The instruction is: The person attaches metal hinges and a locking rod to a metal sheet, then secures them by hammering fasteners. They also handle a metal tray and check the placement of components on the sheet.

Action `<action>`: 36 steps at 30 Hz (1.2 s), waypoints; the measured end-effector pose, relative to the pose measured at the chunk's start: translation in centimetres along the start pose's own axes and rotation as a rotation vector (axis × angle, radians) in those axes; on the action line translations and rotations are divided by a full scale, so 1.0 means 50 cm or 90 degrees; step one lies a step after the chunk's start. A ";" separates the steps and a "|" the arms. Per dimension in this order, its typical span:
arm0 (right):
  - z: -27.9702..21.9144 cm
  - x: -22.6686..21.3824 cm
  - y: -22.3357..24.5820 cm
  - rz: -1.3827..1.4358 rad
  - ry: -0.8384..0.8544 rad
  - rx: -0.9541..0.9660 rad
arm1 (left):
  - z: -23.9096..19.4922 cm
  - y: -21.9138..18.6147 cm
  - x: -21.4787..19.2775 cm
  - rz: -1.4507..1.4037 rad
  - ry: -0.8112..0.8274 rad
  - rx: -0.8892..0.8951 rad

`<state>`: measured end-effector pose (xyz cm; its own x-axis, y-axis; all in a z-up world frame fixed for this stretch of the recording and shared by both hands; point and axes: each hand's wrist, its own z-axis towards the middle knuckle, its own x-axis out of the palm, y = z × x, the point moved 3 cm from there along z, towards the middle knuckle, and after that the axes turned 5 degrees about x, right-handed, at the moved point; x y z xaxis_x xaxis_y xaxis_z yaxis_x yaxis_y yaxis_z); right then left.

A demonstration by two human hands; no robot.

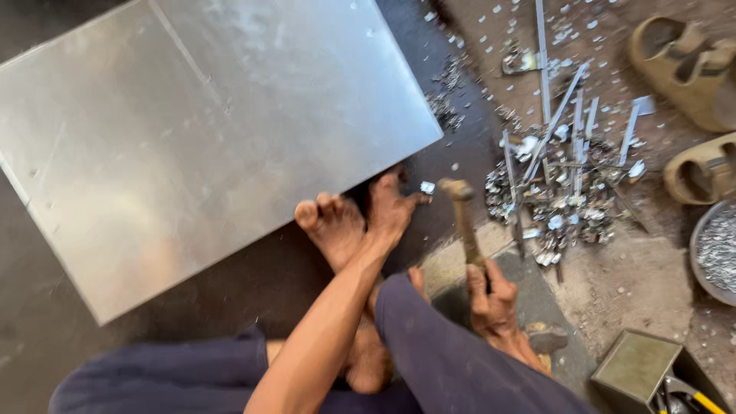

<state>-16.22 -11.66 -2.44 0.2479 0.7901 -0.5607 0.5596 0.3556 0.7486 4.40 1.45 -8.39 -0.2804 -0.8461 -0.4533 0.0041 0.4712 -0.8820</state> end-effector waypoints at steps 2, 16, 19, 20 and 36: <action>-0.005 -0.011 0.003 -0.037 -0.009 0.004 | -0.010 -0.002 0.003 -0.011 0.018 -0.011; -0.065 -0.079 -0.059 -0.243 -0.065 -0.201 | -0.008 -0.047 0.056 -0.564 0.251 -0.096; 0.051 -0.093 -0.060 -0.343 -0.143 -0.102 | -0.010 -0.067 0.117 -0.240 0.271 0.104; 0.096 -0.095 -0.051 -0.358 -0.163 -0.154 | -0.008 -0.075 0.139 -0.127 0.290 0.153; 0.285 -0.137 0.003 -0.406 -0.078 -0.107 | 0.025 -0.122 0.227 0.200 0.335 0.343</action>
<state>-6.56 -24.13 -3.53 0.0029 0.3399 -0.9405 0.4983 0.8149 0.2960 2.40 -11.34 -8.31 -0.6026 -0.4032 -0.6887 0.5815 0.3692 -0.7249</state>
